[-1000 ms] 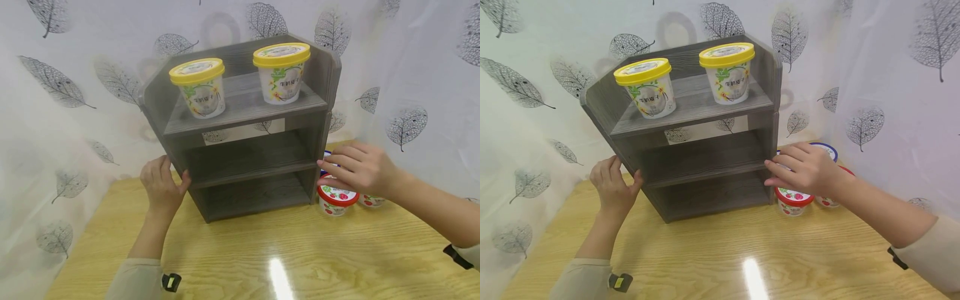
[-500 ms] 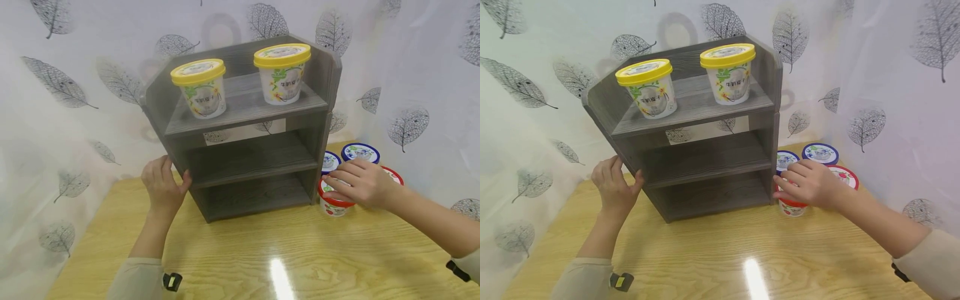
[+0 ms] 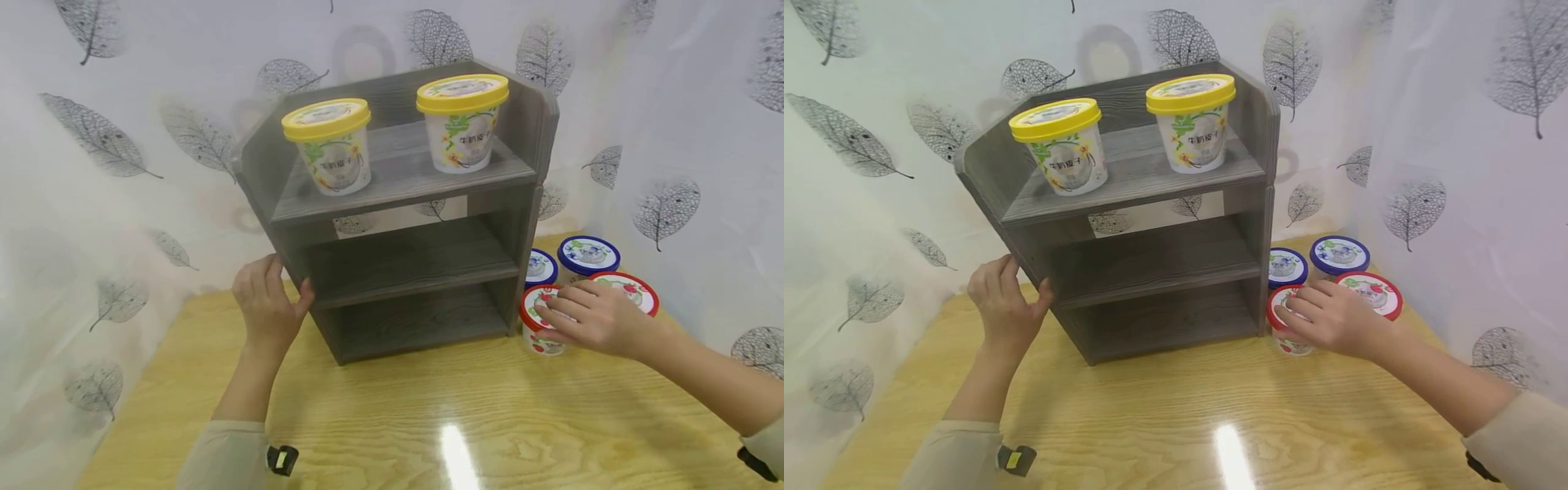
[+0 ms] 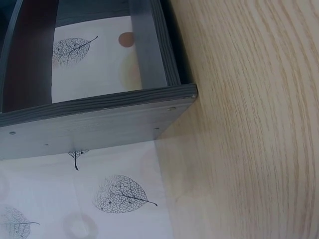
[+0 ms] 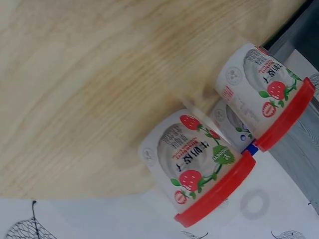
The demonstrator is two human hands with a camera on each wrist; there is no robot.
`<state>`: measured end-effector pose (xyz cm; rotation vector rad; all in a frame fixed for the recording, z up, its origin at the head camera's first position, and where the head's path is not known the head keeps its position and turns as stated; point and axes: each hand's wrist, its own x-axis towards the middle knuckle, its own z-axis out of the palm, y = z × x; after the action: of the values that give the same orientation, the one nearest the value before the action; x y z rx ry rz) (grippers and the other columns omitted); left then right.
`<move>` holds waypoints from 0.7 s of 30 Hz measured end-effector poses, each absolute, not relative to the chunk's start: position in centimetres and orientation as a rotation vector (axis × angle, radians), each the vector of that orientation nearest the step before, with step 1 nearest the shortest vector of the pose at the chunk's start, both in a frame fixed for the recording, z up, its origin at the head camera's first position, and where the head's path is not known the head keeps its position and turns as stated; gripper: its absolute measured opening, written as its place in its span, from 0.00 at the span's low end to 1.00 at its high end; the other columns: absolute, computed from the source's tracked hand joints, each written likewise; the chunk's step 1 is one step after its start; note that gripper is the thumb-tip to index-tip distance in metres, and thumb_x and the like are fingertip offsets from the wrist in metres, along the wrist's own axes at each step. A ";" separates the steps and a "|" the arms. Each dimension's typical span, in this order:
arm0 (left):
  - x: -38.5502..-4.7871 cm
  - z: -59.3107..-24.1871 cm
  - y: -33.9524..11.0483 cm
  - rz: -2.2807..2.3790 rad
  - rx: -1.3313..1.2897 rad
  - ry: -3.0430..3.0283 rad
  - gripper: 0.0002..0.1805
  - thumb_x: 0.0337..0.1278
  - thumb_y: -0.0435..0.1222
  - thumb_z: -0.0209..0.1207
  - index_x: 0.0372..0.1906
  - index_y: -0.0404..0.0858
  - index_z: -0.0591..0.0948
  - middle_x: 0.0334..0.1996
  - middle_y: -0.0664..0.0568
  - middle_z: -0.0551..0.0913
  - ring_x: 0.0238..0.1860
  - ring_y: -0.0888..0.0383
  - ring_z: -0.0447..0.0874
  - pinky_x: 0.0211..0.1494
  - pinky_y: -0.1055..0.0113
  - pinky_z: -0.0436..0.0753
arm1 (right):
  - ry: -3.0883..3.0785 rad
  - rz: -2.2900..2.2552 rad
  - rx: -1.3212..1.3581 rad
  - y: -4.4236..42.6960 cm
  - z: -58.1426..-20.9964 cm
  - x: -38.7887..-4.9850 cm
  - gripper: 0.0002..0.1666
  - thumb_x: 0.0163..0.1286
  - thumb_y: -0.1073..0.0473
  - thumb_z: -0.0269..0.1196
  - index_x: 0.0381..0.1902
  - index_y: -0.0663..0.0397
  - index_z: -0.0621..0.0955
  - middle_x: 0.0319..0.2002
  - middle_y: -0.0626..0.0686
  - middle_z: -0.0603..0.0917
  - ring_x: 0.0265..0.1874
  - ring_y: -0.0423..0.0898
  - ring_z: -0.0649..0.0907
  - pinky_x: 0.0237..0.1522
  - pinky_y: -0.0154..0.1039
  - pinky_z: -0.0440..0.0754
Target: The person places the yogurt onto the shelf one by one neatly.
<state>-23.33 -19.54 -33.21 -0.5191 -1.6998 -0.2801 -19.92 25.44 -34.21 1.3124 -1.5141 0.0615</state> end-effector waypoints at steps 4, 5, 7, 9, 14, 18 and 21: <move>-23.3 -33.1 -19.4 -0.285 -0.518 -1.695 0.24 0.48 0.42 0.53 0.46 0.26 0.73 0.38 0.37 0.73 0.41 0.39 0.68 0.47 0.46 0.62 | -1.537 0.084 1.311 25.8 -35.2 -19.8 0.25 0.71 0.48 0.52 0.24 0.61 0.82 0.18 0.53 0.82 0.16 0.48 0.79 0.18 0.44 0.78; -23.3 -33.1 -19.4 -0.285 -0.517 -1.693 0.24 0.48 0.42 0.52 0.46 0.26 0.73 0.38 0.37 0.73 0.41 0.39 0.68 0.47 0.46 0.62 | -1.552 0.089 1.313 26.0 -35.5 -19.8 0.25 0.71 0.48 0.52 0.25 0.60 0.82 0.19 0.53 0.82 0.16 0.48 0.79 0.18 0.44 0.78; -23.3 -33.2 -19.4 -0.284 -0.516 -1.696 0.24 0.49 0.42 0.52 0.46 0.26 0.73 0.38 0.37 0.73 0.41 0.39 0.68 0.47 0.47 0.62 | -1.575 0.105 1.311 26.3 -36.1 -19.7 0.25 0.71 0.47 0.51 0.25 0.60 0.83 0.19 0.53 0.83 0.16 0.48 0.80 0.18 0.45 0.78; -23.3 -33.3 -19.4 -0.279 -0.517 -1.695 0.24 0.49 0.42 0.52 0.46 0.26 0.73 0.38 0.37 0.73 0.41 0.39 0.68 0.46 0.47 0.62 | -1.591 0.114 1.315 26.7 -36.5 -19.5 0.25 0.71 0.47 0.51 0.25 0.59 0.83 0.19 0.52 0.83 0.16 0.48 0.79 0.18 0.44 0.77; -23.3 -33.4 -19.4 -0.285 -0.517 -1.702 0.24 0.50 0.42 0.52 0.46 0.25 0.73 0.38 0.36 0.73 0.41 0.38 0.68 0.46 0.47 0.62 | -1.592 0.128 1.321 27.2 -36.9 -19.3 0.26 0.71 0.46 0.52 0.23 0.58 0.83 0.18 0.52 0.82 0.15 0.48 0.79 0.17 0.43 0.76; -23.3 -33.4 -19.4 -0.297 -0.509 -1.706 0.25 0.50 0.42 0.52 0.46 0.25 0.73 0.39 0.36 0.73 0.42 0.38 0.68 0.47 0.46 0.62 | -1.613 0.121 1.318 27.5 -37.0 -19.3 0.27 0.71 0.46 0.51 0.24 0.59 0.84 0.19 0.52 0.83 0.16 0.48 0.79 0.18 0.42 0.76; -23.3 -33.4 -19.4 -0.304 -0.506 -1.708 0.25 0.48 0.42 0.52 0.46 0.25 0.73 0.39 0.36 0.73 0.42 0.38 0.68 0.47 0.46 0.62 | -1.628 0.118 1.318 27.9 -37.3 -19.3 0.27 0.71 0.46 0.51 0.25 0.59 0.84 0.19 0.51 0.83 0.17 0.48 0.79 0.18 0.42 0.76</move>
<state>-23.27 -19.40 -33.42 -0.5056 -1.7075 -0.3037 -19.26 27.86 -37.29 1.3176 -1.6275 0.1178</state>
